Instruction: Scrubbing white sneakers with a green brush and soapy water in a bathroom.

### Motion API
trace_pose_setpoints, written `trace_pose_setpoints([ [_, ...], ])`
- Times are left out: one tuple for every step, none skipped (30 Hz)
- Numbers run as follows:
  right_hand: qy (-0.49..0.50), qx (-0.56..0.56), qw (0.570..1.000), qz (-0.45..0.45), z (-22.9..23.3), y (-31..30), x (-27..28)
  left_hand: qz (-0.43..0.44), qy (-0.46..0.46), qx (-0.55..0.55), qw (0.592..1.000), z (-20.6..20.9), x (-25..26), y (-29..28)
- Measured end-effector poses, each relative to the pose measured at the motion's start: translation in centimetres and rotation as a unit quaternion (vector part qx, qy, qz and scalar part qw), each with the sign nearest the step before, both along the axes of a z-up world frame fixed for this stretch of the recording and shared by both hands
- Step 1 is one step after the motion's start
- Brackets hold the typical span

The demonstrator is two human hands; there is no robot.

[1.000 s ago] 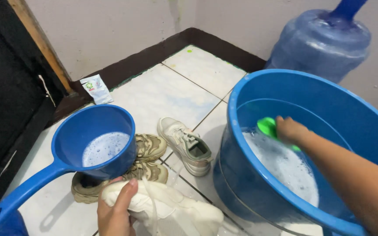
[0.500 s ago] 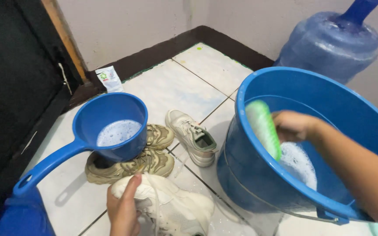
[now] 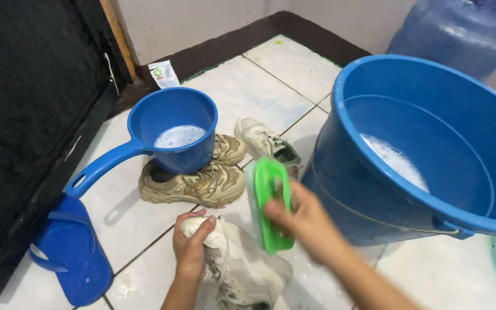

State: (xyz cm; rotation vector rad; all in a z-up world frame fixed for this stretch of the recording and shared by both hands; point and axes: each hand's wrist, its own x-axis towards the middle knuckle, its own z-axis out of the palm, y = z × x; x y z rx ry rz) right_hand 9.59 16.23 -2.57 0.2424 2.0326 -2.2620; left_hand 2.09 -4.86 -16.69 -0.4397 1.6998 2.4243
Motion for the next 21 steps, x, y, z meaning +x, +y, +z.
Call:
trace_pose_setpoints([
  [0.060,0.116,0.989,-0.069,-3.9,-1.1,1.0,0.008,0.023,0.038,0.999,-1.1,0.0,0.0],
  [0.120,0.228,0.956,-0.137,-7.8,-2.2,1.9,0.015,0.046,0.075,0.996,-2.2,-0.1,0.1],
  [0.122,0.226,0.957,-0.137,-9.0,-2.7,2.7,0.016,0.048,0.074,0.996,-2.2,-0.2,0.2],
  [0.072,0.315,0.936,-0.137,-10.3,-3.2,3.8,0.028,0.039,0.093,0.994,-2.3,-0.1,0.4],
  [0.022,0.401,0.906,-0.136,-11.6,-3.8,4.9,0.039,0.029,0.113,0.992,-2.4,0.0,0.5],
  [0.022,0.397,0.907,-0.137,-11.7,-4.4,4.5,0.039,0.029,0.109,0.993,-2.4,-0.1,0.2],
  [0.042,0.421,0.900,-0.108,-11.9,-4.9,4.1,0.046,0.027,0.112,0.992,-2.5,-0.1,0.0],
  [0.059,0.450,0.888,-0.078,-11.9,-4.6,4.1,0.052,0.022,0.120,0.991,-2.7,0.3,0.6],
  [0.057,0.451,0.887,-0.077,-10.0,-5.7,3.0,0.052,0.019,0.121,0.991,-3.7,0.7,1.2],
  [0.078,0.465,0.878,-0.082,-8.1,-7.1,1.6,0.062,-0.010,0.138,0.988,-4.4,0.7,1.7],
  [0.100,0.479,0.868,-0.087,-6.1,-8.5,0.2,0.072,-0.039,0.154,0.985,-5.2,0.8,2.2],
  [0.094,0.480,0.868,-0.092,-7.7,-7.2,1.5,0.065,-0.043,0.153,0.985,-5.8,1.6,2.1],
  [0.173,0.443,0.876,-0.080,-9.3,-6.0,2.7,0.064,-0.041,0.152,0.985,-6.5,2.4,2.0],
  [0.259,0.404,0.875,-0.064,-10.8,-4.7,3.3,0.067,-0.031,0.154,0.985,-6.9,2.5,1.9],
  [0.262,0.407,0.873,-0.066,-10.7,-4.6,3.2,0.065,-0.028,0.158,0.985,-6.5,1.9,1.9],
  [0.187,0.388,0.900,-0.062,-10.7,-4.4,4.2,0.057,0.028,0.118,0.991,-6.3,2.6,1.9],
  [0.110,0.366,0.922,-0.059,-10.6,-4.2,5.2,0.049,0.085,0.077,0.992,-6.1,3.4,2.0],
  [0.115,0.366,0.921,-0.062,-8.3,-5.2,3.2,0.048,0.090,0.078,0.992,-5.5,2.7,2.5],
  [0.089,0.370,0.922,-0.070,-6.0,-6.2,1.4,0.045,0.099,0.064,0.992,-4.8,2.0,2.9],
  [0.054,0.369,0.925,-0.077,-3.9,-7.9,0.7,0.040,0.099,0.045,0.993,-4.4,2.6,2.6],
  [0.050,0.365,0.926,-0.078,-5.5,-6.6,1.8,0.037,0.096,0.041,0.994,-4.4,3.6,2.2],
])
